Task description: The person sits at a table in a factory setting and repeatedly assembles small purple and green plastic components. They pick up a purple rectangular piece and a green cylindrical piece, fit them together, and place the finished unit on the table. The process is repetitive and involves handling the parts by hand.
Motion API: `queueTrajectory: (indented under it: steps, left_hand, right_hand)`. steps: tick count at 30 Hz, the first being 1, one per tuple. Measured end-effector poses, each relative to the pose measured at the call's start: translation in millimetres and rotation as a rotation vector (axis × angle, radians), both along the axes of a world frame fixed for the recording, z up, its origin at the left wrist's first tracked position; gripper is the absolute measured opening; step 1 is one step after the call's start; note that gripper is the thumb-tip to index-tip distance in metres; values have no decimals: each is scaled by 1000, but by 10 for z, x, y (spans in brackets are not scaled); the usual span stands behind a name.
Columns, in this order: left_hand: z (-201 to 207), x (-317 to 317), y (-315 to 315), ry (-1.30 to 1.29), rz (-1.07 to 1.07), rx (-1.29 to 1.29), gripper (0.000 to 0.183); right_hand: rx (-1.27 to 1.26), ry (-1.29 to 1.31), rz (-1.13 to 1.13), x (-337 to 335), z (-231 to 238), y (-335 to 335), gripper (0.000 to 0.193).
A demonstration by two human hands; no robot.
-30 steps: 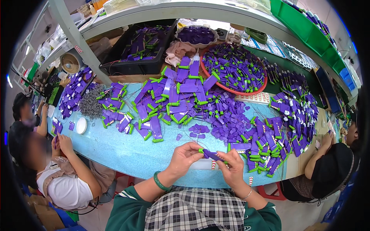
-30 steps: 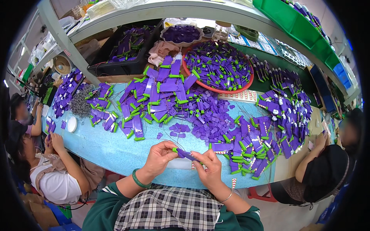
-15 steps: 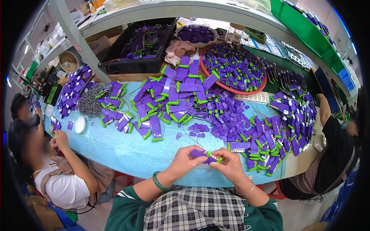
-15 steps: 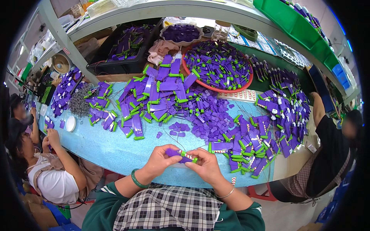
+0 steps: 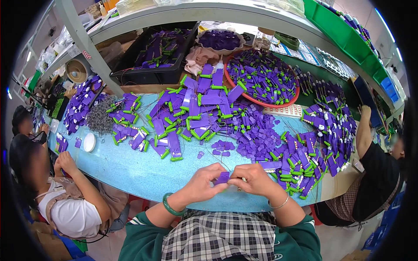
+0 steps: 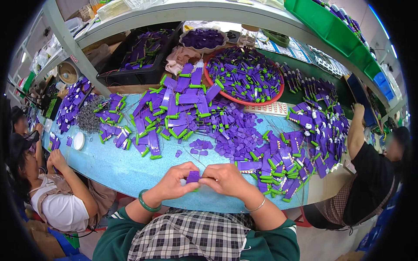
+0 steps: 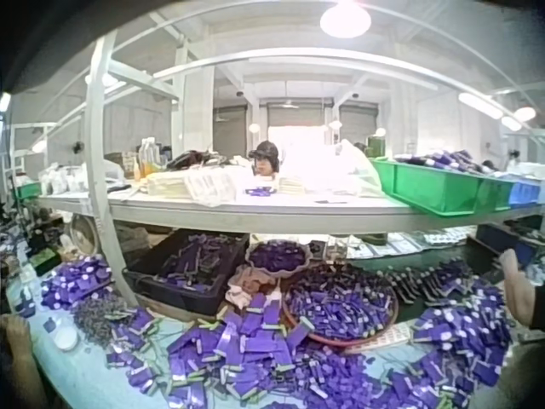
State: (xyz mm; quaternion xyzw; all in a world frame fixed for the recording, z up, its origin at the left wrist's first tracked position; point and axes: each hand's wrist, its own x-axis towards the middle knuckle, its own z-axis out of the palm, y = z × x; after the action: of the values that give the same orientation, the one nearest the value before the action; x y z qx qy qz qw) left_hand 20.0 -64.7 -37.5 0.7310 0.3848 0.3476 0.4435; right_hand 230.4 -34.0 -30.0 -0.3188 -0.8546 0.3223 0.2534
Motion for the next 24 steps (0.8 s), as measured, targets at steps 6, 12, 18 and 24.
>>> queueTrajectory:
  steps: [6, 12, 18, 24]
  left_hand:
    - [201, -383, 0, -382, 377, -357, 11]
    - [197, -377, 57, -850, 564, -8, 14]
    - [5, -302, 31, -620, 574, -103, 17]
    - [-302, 52, -4, -294, 228, -428, 15]
  right_hand:
    - [360, -382, -424, -23, -231, 482, 14]
    - [305, -434, -469, -280, -395, 586, 19]
    - [217, -144, -381, -120, -278, 491, 9]
    - [-51, 281, -171, -89, 44, 78, 13]
